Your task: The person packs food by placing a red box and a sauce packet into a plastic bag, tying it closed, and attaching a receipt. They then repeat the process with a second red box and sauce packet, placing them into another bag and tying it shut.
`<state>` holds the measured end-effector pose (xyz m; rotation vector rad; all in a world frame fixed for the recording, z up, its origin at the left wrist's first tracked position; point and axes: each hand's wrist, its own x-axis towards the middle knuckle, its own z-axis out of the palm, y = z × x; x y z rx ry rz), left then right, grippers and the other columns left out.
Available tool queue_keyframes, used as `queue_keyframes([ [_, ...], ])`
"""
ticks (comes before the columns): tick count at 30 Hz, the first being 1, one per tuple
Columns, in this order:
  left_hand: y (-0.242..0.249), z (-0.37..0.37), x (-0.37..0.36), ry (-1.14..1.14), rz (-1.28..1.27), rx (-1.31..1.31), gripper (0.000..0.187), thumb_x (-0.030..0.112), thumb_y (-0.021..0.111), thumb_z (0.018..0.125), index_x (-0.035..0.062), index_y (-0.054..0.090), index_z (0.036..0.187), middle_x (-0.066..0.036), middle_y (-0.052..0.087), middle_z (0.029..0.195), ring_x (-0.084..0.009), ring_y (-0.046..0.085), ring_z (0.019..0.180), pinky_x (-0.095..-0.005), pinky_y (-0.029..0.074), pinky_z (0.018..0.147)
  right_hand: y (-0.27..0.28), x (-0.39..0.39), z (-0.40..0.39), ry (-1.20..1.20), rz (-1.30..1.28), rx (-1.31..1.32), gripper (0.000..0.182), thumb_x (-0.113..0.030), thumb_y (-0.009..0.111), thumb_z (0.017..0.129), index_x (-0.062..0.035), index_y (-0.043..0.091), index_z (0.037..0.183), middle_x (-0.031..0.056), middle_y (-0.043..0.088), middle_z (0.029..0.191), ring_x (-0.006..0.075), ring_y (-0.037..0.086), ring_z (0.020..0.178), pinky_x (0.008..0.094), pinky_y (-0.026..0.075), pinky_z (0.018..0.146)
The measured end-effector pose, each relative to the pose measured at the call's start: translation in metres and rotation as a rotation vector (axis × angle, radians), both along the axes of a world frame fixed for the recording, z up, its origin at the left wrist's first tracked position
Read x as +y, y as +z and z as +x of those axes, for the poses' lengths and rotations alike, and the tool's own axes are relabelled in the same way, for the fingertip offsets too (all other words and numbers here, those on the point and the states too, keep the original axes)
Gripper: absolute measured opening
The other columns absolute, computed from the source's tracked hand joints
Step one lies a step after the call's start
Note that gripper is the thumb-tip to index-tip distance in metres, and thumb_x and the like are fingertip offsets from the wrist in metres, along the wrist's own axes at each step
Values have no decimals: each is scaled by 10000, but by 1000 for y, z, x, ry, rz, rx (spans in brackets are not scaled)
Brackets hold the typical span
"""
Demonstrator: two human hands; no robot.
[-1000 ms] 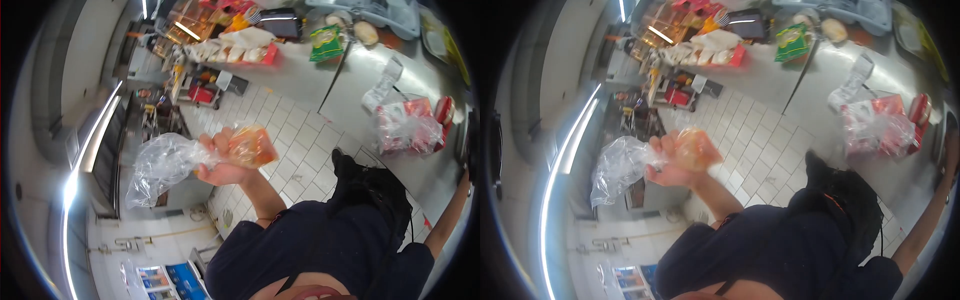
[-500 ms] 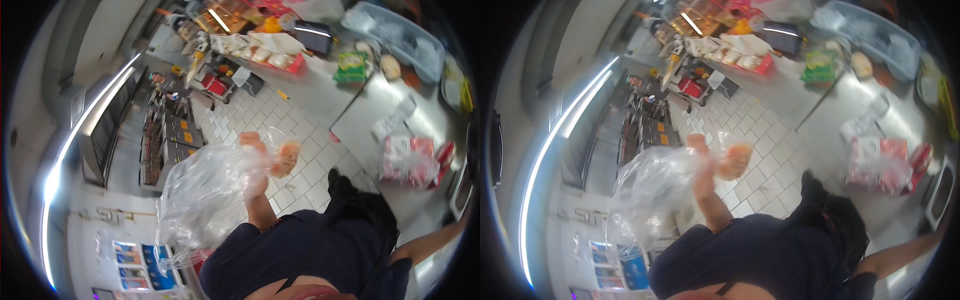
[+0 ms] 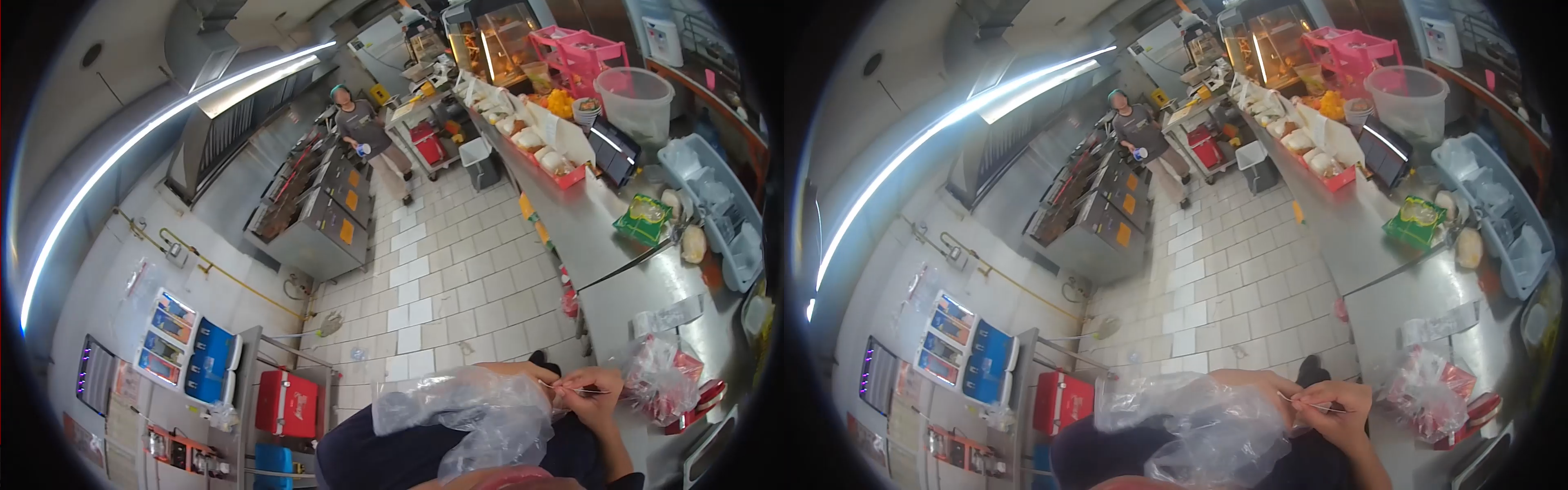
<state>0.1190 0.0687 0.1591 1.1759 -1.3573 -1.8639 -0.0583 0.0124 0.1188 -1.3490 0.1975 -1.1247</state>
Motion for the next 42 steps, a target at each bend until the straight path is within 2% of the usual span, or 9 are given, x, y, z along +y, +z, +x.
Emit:
queue_keyframes([
  [6,-1,-9,-4,75,70,-15,264,51,598,736,75,471,966,-92,549,807,-145,533,755,-283,435,687,-15,1,-14,-259,-71,-73,156,90,675,604,-17,584,671,111,626,681,177,625,628,262,500,566],
  [9,-2,-12,-1,399,-16,114,306,-13,595,758,69,508,1040,-84,613,765,-125,598,683,-252,468,590,-3,-1,-23,-449,-335,-23,178,91,654,595,-40,567,679,92,614,678,183,604,606,267,486,553],
  [12,1,-4,-10,59,-952,-113,186,76,620,761,9,613,934,-130,616,891,-190,619,778,-262,480,666,6,3,-20,-502,-604,60,197,72,673,560,-58,572,670,66,620,679,193,603,597,267,486,555],
  [17,0,6,-6,40,-718,-123,178,85,615,757,-3,630,911,-126,599,924,-221,605,826,-279,476,708,3,5,-19,-545,-577,123,210,17,708,531,-72,590,680,36,616,688,197,592,606,285,471,540],
  [19,-6,11,-3,61,-526,-118,185,83,608,765,4,630,930,-114,595,925,-217,595,850,-281,469,728,13,3,-22,-766,-943,344,162,-21,674,576,-59,583,705,36,602,713,201,573,630,306,442,536],
  [22,-8,20,4,67,-387,-104,179,80,607,766,6,630,927,-109,593,922,-213,591,854,-280,466,734,10,3,-19,-824,-1088,484,129,-42,614,608,-42,568,728,48,583,754,207,553,669,336,425,574],
  [33,-28,17,1,233,-782,-308,161,69,600,770,13,633,917,-88,586,908,-197,576,869,-278,454,753,-10,8,-4,-507,-748,661,164,-51,579,586,-16,554,745,84,528,708,265,507,668,360,411,613],
  [36,-26,9,4,342,-406,-107,144,49,595,759,16,628,895,-68,578,881,-167,562,871,-266,445,744,-13,14,-4,-495,-634,566,172,-24,595,573,-15,569,743,83,524,693,258,513,652,350,413,573],
  [42,-37,12,-5,51,-500,-303,172,106,627,702,42,613,861,-76,559,872,-179,552,800,-256,441,711,-24,19,-11,-435,-446,467,150,8,616,567,0,582,713,95,556,661,254,545,609,320,428,553],
])
